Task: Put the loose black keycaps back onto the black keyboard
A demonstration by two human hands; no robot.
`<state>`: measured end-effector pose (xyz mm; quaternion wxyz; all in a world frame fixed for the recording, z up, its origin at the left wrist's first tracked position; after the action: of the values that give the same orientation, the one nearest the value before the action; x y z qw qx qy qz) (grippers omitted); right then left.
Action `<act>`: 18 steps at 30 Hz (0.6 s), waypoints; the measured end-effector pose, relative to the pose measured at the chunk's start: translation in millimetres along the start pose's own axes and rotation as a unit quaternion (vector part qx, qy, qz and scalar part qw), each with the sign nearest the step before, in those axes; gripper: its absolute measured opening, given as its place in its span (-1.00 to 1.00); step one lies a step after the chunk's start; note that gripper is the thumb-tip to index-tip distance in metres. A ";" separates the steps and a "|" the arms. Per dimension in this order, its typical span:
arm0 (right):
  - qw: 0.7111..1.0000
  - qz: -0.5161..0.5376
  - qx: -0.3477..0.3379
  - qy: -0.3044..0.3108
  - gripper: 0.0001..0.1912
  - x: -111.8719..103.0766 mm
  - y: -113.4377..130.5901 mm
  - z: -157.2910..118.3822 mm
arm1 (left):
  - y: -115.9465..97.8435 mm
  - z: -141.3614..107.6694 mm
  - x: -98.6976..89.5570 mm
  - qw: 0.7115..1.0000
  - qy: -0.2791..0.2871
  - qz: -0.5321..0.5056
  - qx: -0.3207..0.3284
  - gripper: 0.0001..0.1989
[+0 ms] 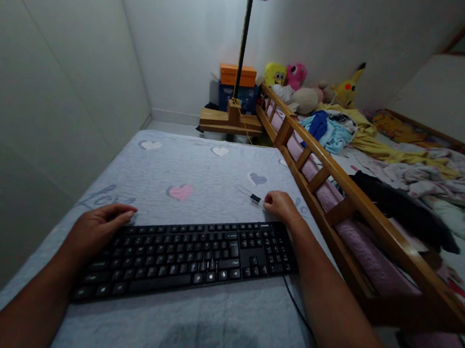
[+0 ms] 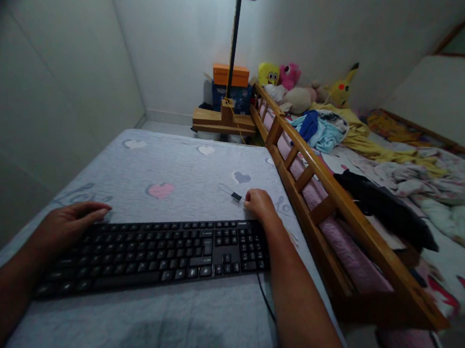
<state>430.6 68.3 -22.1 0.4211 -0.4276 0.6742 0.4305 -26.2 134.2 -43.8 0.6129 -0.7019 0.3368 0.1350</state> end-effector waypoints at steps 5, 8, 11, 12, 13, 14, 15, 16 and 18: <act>0.998 0.047 -0.050 -0.013 -0.83 3.3 33.3 7.8 | 6.3 3.0 -0.1 1.000 0.001 -0.005 0.011 -0.54; 0.993 0.088 -0.073 -0.037 -0.73 -0.3 36.9 1.2 | 6.6 3.0 0.5 1.000 0.006 -0.006 0.016 -0.54; 0.989 0.115 -0.074 -0.063 -0.71 -8.3 20.8 -13.8 | 3.8 1.6 0.1 1.000 0.002 -0.011 0.016 -0.55; 0.988 0.119 -0.066 -0.071 -0.72 -11.2 11.0 -20.2 | 2.2 1.0 0.0 1.000 0.002 -0.012 0.016 -0.55; 0.988 0.120 -0.056 -0.077 -0.73 -13.7 -0.5 -27.0 | 0.5 0.2 -0.1 1.000 0.002 -0.013 0.016 -0.55; 0.988 0.120 -0.043 -0.084 -0.76 -15.6 -13.6 -34.4 | -1.4 -0.6 -0.3 1.000 0.001 -0.012 0.017 -0.54; 0.989 0.118 -0.026 -0.088 -0.78 -16.6 -27.7 -42.2 | -3.2 -1.5 -0.6 1.000 -0.001 -0.011 0.017 -0.54; 0.989 0.116 -0.009 -0.092 -0.81 -16.7 -42.2 -50.4 | -4.7 -2.3 -0.9 1.000 -0.003 -0.009 0.015 -0.54; 0.989 0.110 0.021 -0.096 -0.84 -13.9 -69.4 -67.6 | -6.4 -3.3 -1.3 1.000 -0.005 -0.004 0.009 -0.54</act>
<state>486.2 -10.5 -5.8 0.4430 -0.2980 0.6827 0.4990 -23.8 131.6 -37.4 0.6215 -0.6968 0.3325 0.1329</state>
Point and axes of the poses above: each hand's wrist, its own z-axis towards the middle knuckle, its own x-axis out of the palm, y = z × x, the point moved 5 cm from there along z, towards the middle knuckle, and after that the axes turned 12 degrees about y, right-handed, at the moved point
